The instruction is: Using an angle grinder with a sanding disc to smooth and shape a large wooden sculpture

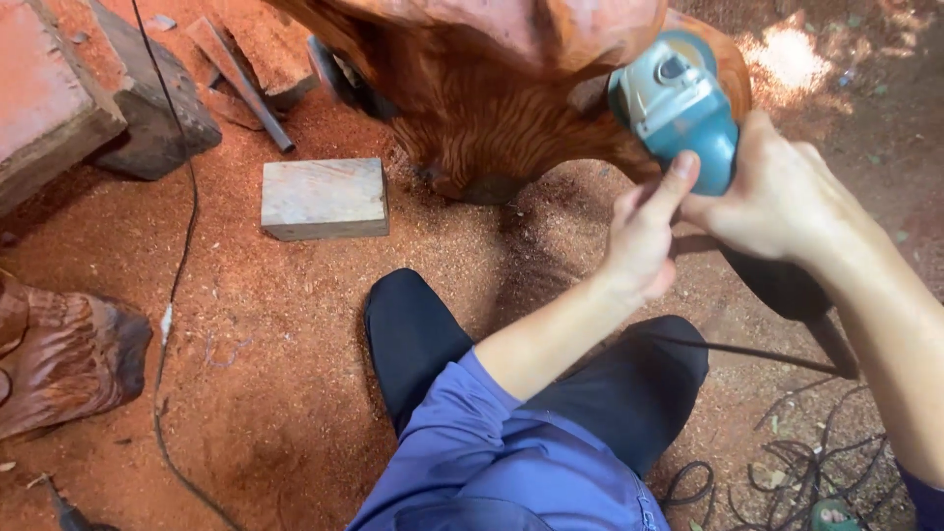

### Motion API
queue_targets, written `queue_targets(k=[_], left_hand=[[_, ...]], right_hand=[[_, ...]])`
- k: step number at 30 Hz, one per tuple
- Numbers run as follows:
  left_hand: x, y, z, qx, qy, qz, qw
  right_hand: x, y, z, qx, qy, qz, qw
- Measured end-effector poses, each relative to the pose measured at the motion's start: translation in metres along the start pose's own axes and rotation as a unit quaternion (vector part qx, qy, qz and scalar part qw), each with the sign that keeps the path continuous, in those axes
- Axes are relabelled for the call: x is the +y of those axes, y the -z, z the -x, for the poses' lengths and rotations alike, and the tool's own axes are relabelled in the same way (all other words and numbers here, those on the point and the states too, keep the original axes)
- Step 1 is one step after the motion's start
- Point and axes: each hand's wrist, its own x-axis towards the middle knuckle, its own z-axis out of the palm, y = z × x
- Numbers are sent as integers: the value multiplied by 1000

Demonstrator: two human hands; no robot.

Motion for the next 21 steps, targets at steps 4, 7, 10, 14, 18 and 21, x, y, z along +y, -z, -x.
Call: queue_targets(k=[4, 7, 10, 14, 18, 21], left_hand=[[-6, -6, -3, 27, -33, 47, 998], [12, -15, -18, 30, -17, 0, 999], [19, -20, -25, 21, -25, -31, 999], [5, -11, -7, -6, -21, 12, 1000], [-15, 4, 19, -46, -27, 89, 995], [-18, 11, 31, -32, -16, 120, 992]], right_hand=[[24, -6, -11, -3, -10, 53, 999], [32, -7, -22, 36, 5, 54, 998], [45, -9, -33, 83, 47, 57, 994], [35, -7, -15, 41, 41, 54, 997], [14, -1, 6, -11, 9, 41, 999], [7, -3, 11, -101, -12, 26, 994]])
